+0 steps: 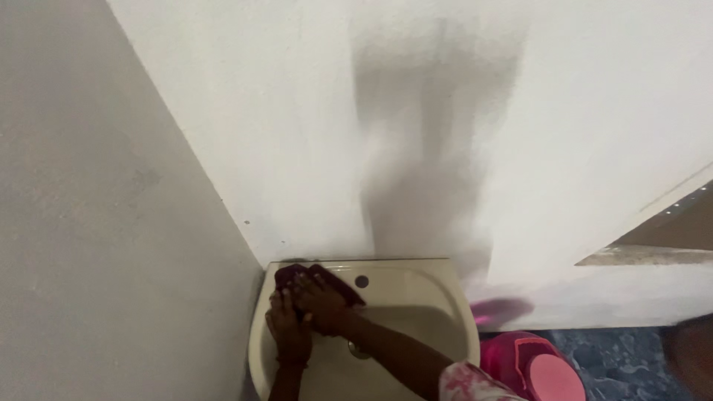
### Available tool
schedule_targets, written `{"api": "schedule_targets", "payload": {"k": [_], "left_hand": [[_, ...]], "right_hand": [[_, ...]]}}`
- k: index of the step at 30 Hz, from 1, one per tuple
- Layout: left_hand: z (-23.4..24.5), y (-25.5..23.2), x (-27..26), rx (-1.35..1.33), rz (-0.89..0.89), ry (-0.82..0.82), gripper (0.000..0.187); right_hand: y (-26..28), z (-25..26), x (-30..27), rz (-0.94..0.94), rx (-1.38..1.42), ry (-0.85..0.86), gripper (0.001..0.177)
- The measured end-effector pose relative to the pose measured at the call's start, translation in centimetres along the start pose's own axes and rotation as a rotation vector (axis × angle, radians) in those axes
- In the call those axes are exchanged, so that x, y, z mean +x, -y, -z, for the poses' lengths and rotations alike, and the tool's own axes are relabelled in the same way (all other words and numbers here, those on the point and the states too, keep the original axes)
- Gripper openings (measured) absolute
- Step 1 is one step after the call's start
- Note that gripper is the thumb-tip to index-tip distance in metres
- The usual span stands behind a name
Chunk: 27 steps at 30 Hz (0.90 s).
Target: The person wipes the interior and rim of a wall-mounted sink using a dark cloth. They repeatedly rub the basin surface and edges, occasionally adjusting the cloth, and continue wiping until the end of the clip.
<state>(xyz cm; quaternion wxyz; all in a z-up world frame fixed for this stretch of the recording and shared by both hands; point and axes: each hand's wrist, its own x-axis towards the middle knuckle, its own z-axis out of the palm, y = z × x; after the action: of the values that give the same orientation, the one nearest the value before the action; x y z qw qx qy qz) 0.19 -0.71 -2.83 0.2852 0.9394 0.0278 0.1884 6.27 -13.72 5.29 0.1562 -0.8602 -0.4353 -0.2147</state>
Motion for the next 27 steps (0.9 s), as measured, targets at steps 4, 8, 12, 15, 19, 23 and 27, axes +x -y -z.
{"api": "schedule_targets", "payload": {"k": [4,8,12,15,19,23,27], "left_hand": [[-0.1,-0.4,0.5,0.092,-0.056,0.040,0.079],[0.1,-0.6,-0.6,0.037,-0.030,0.095,0.077],[0.0,-1.7,0.5,0.136,-0.044,0.101,0.075],[0.3,-2.4,2.0,0.353,-0.007,0.270,0.068],[1.0,-3.6,2.7,0.482,0.187,0.634,0.065],[-0.5,-2.0,2.0,0.567,0.179,0.554,0.085],[-2.5,1.0,1.4,0.000,0.293,0.107,0.079]], "right_hand": [[-3.9,4.6,-3.6,-0.230,0.021,0.191,0.064],[-6.6,10.5,-12.1,-0.617,-0.037,0.276,0.064],[-8.8,14.5,-18.9,-1.042,-0.278,0.213,0.084],[-9.1,13.7,-19.7,-1.005,-0.416,0.119,0.086],[-8.3,8.8,-14.1,-1.038,-0.228,0.457,0.077],[-4.6,2.9,-5.6,-0.772,-0.078,0.420,0.075],[-1.9,0.2,-1.1,-0.461,-0.027,0.251,0.074]]}}
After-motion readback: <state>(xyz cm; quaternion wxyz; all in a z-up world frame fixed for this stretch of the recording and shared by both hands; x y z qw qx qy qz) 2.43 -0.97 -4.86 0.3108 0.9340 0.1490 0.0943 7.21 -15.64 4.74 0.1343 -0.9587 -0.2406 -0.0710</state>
